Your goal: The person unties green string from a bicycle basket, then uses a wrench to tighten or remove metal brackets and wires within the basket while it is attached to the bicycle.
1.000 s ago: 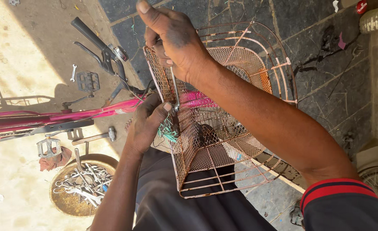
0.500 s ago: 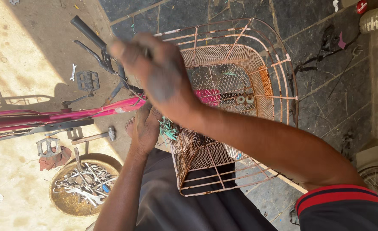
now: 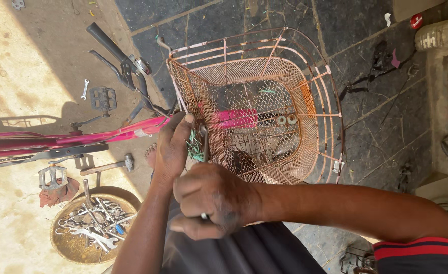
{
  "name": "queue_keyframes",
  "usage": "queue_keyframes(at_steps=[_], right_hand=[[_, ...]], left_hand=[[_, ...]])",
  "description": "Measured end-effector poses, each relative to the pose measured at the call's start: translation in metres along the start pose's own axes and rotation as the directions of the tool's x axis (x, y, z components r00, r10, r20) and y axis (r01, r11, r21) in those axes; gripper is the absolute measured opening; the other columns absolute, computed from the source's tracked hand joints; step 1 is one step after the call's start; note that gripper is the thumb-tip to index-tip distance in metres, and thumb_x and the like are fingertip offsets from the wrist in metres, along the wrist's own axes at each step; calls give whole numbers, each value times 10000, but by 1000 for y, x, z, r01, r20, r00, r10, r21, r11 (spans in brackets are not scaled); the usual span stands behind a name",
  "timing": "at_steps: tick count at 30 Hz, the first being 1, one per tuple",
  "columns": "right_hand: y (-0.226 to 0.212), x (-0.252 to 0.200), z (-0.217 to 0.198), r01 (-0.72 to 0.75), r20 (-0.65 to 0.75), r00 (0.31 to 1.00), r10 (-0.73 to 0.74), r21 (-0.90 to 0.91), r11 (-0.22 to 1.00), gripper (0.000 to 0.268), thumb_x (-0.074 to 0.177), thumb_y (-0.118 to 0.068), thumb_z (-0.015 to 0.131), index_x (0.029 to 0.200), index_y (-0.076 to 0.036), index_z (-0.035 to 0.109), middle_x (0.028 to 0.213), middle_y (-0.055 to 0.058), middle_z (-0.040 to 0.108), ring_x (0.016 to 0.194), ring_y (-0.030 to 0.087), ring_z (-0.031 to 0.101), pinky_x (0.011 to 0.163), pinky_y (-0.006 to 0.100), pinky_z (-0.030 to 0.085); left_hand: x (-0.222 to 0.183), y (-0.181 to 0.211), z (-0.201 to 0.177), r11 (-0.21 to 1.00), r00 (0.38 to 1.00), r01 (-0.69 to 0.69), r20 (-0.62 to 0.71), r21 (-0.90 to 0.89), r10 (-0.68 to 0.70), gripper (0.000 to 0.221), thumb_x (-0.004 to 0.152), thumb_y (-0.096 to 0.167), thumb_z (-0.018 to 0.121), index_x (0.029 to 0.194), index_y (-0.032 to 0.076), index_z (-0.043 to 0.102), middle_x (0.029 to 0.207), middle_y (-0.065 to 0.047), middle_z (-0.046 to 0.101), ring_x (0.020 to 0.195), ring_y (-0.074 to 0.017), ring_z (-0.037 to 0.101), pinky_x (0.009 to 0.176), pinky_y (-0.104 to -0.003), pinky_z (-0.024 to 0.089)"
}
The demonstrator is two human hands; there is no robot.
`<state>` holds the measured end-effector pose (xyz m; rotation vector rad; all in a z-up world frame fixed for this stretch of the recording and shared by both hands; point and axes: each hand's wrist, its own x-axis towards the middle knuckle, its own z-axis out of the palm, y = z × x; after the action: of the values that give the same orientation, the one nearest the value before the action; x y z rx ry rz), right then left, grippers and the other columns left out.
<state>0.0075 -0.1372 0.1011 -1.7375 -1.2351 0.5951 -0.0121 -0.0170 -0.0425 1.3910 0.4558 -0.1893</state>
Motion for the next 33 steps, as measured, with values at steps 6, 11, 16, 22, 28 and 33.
queue_keyframes(at_steps=[6,11,16,22,28,33], right_hand=[[10,-15,3,192,199,965,-172,-87,977,511,855,-226,855,631,-112,410,777,48,469,642,237,520,610,402,407],[6,-14,6,158,172,974,-145,-69,985,553,846,-272,874,606,-117,401,750,33,445,625,213,500,595,393,397],[4,-15,6,153,156,977,-146,-36,988,581,837,-273,882,586,-116,382,738,25,427,612,198,484,589,391,389],[7,-17,7,208,197,962,-189,-83,975,544,881,-305,859,623,-118,418,797,27,452,666,192,510,644,376,421],[14,-26,12,264,442,884,-150,-208,942,437,880,-458,731,653,-115,584,848,30,549,827,202,575,749,370,451],[16,-28,16,288,513,849,-129,-244,926,445,872,-482,723,646,-110,633,815,31,564,806,208,575,733,378,448]], left_hand=[[1,13,-1,990,999,-33,-3,136,33,564,1040,525,476,1026,-12,647,784,-108,577,773,-203,508,730,-373,468],[-3,16,-4,906,911,-411,8,99,413,650,1133,552,363,1367,-38,502,1116,-149,657,1044,-289,618,874,-452,464],[13,21,-8,986,979,-138,-166,-89,121,509,1070,477,442,1307,30,505,815,-74,620,694,-159,577,595,-339,475],[42,23,-14,993,1000,31,-1,-114,-31,480,1055,451,506,929,6,635,647,-25,617,516,-84,527,474,-250,429],[38,30,-6,999,996,23,-90,49,-19,512,1052,470,486,889,15,653,644,-38,625,541,-117,556,512,-291,451],[36,40,-9,991,989,-26,-139,131,45,579,1048,518,440,860,10,648,631,-51,641,571,-144,621,550,-310,487]])
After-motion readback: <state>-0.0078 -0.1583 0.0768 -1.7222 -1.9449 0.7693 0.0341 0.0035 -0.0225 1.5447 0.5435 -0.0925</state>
